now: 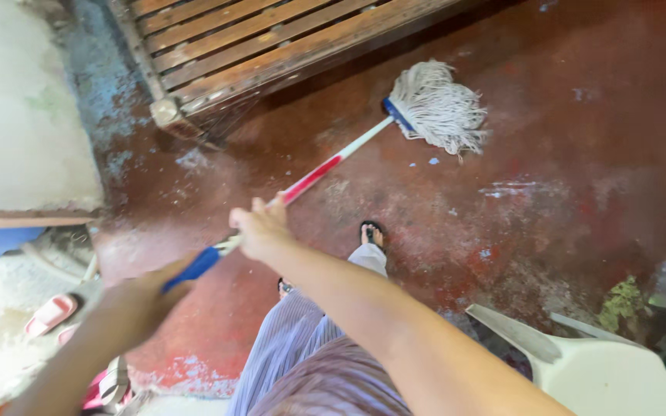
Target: The person sweeps a reddish floor with a traditional broom and a dustpan, collecting debris into a black bag. They then switch to a string mop and mop the same floor area, moving around a wooden bench and plastic stools.
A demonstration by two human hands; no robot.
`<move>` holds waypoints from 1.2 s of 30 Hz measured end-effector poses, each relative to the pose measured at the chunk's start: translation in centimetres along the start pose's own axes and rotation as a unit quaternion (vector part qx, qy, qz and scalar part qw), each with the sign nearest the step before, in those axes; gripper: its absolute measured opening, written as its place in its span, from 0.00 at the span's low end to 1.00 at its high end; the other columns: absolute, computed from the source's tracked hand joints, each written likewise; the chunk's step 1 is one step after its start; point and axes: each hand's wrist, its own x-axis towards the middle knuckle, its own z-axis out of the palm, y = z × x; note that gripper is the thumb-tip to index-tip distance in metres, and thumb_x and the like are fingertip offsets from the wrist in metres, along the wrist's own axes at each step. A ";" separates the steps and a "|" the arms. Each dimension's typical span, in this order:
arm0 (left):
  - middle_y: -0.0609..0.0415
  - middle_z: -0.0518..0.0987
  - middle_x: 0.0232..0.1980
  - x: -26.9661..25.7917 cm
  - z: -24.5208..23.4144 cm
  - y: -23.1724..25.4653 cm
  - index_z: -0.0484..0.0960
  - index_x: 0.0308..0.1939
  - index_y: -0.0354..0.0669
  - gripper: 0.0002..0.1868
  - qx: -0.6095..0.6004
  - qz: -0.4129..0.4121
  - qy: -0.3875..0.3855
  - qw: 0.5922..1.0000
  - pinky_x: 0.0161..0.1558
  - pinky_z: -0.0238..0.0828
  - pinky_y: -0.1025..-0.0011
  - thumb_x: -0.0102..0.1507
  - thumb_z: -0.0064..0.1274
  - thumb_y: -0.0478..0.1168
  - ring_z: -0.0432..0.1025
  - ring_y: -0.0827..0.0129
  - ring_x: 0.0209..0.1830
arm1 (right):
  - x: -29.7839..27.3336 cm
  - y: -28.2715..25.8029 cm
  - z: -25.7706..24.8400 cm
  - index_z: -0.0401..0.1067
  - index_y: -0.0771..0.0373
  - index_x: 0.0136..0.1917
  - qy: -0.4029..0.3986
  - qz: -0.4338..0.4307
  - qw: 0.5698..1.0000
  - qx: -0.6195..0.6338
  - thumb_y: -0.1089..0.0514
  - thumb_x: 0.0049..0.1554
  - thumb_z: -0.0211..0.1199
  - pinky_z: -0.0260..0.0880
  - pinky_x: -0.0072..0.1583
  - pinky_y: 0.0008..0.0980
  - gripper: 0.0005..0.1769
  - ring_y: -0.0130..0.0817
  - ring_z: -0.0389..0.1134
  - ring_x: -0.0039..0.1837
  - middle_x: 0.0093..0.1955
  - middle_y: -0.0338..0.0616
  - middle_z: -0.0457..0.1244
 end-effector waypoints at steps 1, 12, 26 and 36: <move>0.46 0.83 0.54 -1.7 -1.6 -2.2 0.67 0.70 0.82 0.30 0.018 -0.043 0.001 0.999 0.52 0.76 0.53 0.63 0.50 0.61 0.78 0.46 0.52 | 0.2 -3.2 0.8 0.74 0.40 0.52 -0.020 -0.017 1.000 0.017 0.53 0.52 0.69 0.29 0.79 0.69 0.15 0.66 0.57 0.72 0.63 0.57 0.62; 0.44 0.85 0.38 -5.2 -6.9 -6.1 0.76 0.64 0.77 0.27 -0.049 -0.074 0.002 0.996 0.43 0.76 0.58 0.60 0.57 0.58 0.81 0.54 0.33 | 2.7 -9.3 0.7 0.74 0.55 0.32 0.061 -0.244 0.968 -0.002 0.49 0.44 0.71 0.71 0.51 0.50 0.11 0.52 0.71 0.47 0.37 0.47 0.69; 0.40 0.83 0.50 -4.8 6.9 -5.5 0.61 0.75 0.78 0.33 -0.137 -0.059 -0.024 0.988 0.52 0.74 0.48 0.65 0.43 0.50 0.80 0.45 0.48 | -2.6 -2.7 6.5 0.77 0.51 0.43 -0.044 -0.132 0.981 -0.135 0.58 0.52 0.65 0.64 0.65 0.51 0.04 0.49 0.63 0.66 0.51 0.43 0.67; 0.44 0.85 0.44 -16.0 -6.8 -22.9 0.68 0.73 0.76 0.34 -0.052 -0.271 -0.071 0.959 0.47 0.76 0.57 0.62 0.53 0.52 0.81 0.51 0.41 | -0.4 -31.4 10.6 0.78 0.51 0.43 -0.144 -0.247 0.954 0.090 0.44 0.53 0.65 0.74 0.52 0.46 0.11 0.42 0.75 0.49 0.44 0.43 0.72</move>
